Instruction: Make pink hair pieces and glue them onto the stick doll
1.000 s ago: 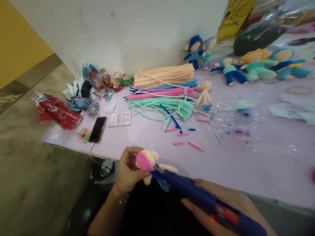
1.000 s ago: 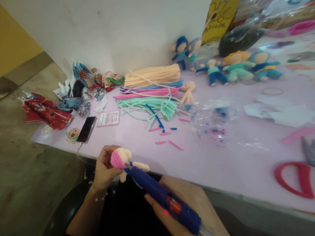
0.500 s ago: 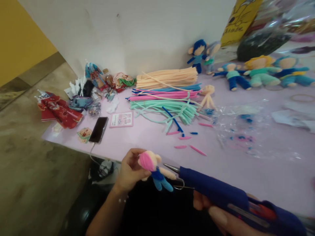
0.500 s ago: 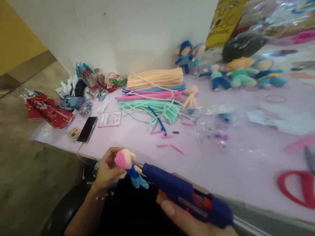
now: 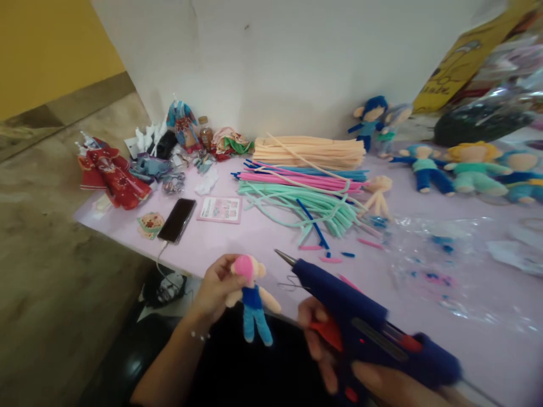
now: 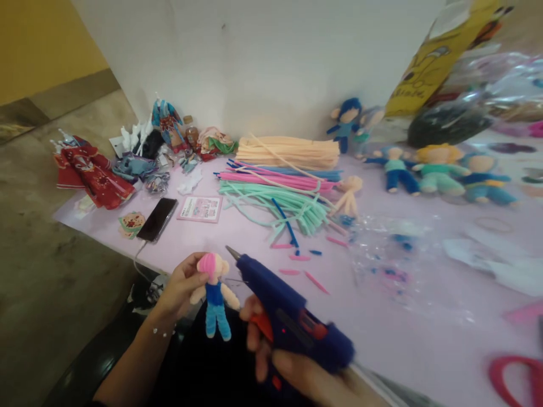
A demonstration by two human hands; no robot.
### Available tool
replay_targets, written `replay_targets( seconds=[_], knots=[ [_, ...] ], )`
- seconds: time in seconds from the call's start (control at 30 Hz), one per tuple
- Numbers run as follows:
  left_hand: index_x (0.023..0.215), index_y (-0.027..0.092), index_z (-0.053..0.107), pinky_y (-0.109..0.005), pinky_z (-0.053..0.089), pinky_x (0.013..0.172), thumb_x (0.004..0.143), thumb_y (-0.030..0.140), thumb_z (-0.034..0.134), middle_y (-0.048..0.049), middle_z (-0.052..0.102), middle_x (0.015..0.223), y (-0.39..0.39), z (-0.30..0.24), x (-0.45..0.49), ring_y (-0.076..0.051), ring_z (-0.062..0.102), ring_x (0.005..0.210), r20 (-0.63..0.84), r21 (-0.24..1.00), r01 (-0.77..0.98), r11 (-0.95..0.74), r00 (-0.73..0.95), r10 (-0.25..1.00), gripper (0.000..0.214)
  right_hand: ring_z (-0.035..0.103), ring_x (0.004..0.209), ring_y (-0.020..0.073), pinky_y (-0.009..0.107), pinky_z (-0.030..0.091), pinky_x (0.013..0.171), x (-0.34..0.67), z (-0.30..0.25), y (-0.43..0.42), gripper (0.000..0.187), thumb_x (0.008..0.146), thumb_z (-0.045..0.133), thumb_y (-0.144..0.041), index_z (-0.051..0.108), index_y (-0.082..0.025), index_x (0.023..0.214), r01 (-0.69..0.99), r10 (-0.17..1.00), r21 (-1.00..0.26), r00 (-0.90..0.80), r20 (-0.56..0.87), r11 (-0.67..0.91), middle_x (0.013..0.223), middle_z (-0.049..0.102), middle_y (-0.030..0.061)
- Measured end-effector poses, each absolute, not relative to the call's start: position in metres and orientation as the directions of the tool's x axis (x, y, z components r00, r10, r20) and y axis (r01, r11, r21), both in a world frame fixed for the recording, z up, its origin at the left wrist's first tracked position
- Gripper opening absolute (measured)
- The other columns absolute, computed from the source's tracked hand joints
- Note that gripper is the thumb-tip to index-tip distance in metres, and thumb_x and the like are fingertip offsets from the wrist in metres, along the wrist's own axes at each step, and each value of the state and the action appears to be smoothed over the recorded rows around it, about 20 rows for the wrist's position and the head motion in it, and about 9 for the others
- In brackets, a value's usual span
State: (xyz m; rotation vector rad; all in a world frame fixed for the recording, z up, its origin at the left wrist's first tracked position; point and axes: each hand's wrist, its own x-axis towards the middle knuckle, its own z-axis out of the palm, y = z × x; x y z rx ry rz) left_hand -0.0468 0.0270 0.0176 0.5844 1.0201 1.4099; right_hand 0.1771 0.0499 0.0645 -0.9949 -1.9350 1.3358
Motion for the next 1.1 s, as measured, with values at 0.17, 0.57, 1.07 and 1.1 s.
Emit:
replay_targets(
  seconds=[0.17, 0.57, 1.07, 1.1],
  knots=[
    [0.092, 0.015, 0.068, -0.022, 0.050, 0.059, 0.050, 0.030, 0.093, -0.0024, 0.073, 0.073, 0.030, 0.027, -0.061, -0.012, 0.064, 0.058, -0.245, 0.828, -0.556, 0.067, -0.252, 0.936, 0.051, 0.072, 0.082, 0.0230, 0.037, 0.060, 0.076, 0.137, 0.081, 0.086, 0.065, 0.070, 0.069, -0.074, 0.066, -0.020, 0.106, 0.009, 0.796, -0.983, -0.586, -0.151, -0.181, 0.098, 0.072, 0.0106],
    [0.095, 0.018, 0.070, -0.023, 0.055, 0.062, 0.060, 0.032, 0.090, 0.0005, 0.073, 0.073, 0.000, 0.040, -0.110, -0.008, 0.059, 0.047, -0.092, 0.842, -0.494, -0.219, -0.531, 0.842, 0.043, 0.065, 0.098, 0.0217, 0.042, 0.056, 0.083, 0.034, 0.035, 0.178, 0.033, 0.095, 0.062, -0.039, 0.062, -0.016, 0.119, 0.509, 0.855, -0.850, -0.492, -0.160, 0.134, 0.117, 0.064, 0.0071],
    [0.102, 0.017, 0.070, -0.033, 0.057, 0.075, 0.060, 0.034, 0.088, -0.0078, 0.074, 0.088, -0.015, 0.019, -0.099, -0.025, 0.072, 0.081, -0.127, 0.887, -0.458, -0.063, -0.373, 0.919, 0.049, 0.063, 0.105, 0.0226, 0.045, 0.054, 0.088, 0.019, 0.025, 0.164, 0.035, 0.096, 0.061, -0.040, 0.060, -0.018, 0.123, 0.721, 0.870, -0.606, -0.484, -0.094, 0.335, 0.124, 0.062, 0.0091],
    [0.102, 0.017, 0.070, -0.032, 0.056, 0.073, 0.060, 0.035, 0.088, -0.0081, 0.074, 0.088, -0.015, 0.018, -0.098, -0.025, 0.072, 0.081, -0.134, 0.888, -0.458, -0.048, -0.356, 0.925, 0.049, 0.063, 0.104, 0.0225, 0.045, 0.054, 0.088, 0.019, 0.025, 0.163, 0.035, 0.096, 0.061, -0.040, 0.060, -0.018, 0.123, 0.721, 0.867, -0.605, -0.488, -0.096, 0.339, 0.124, 0.062, 0.0091]
  ],
)
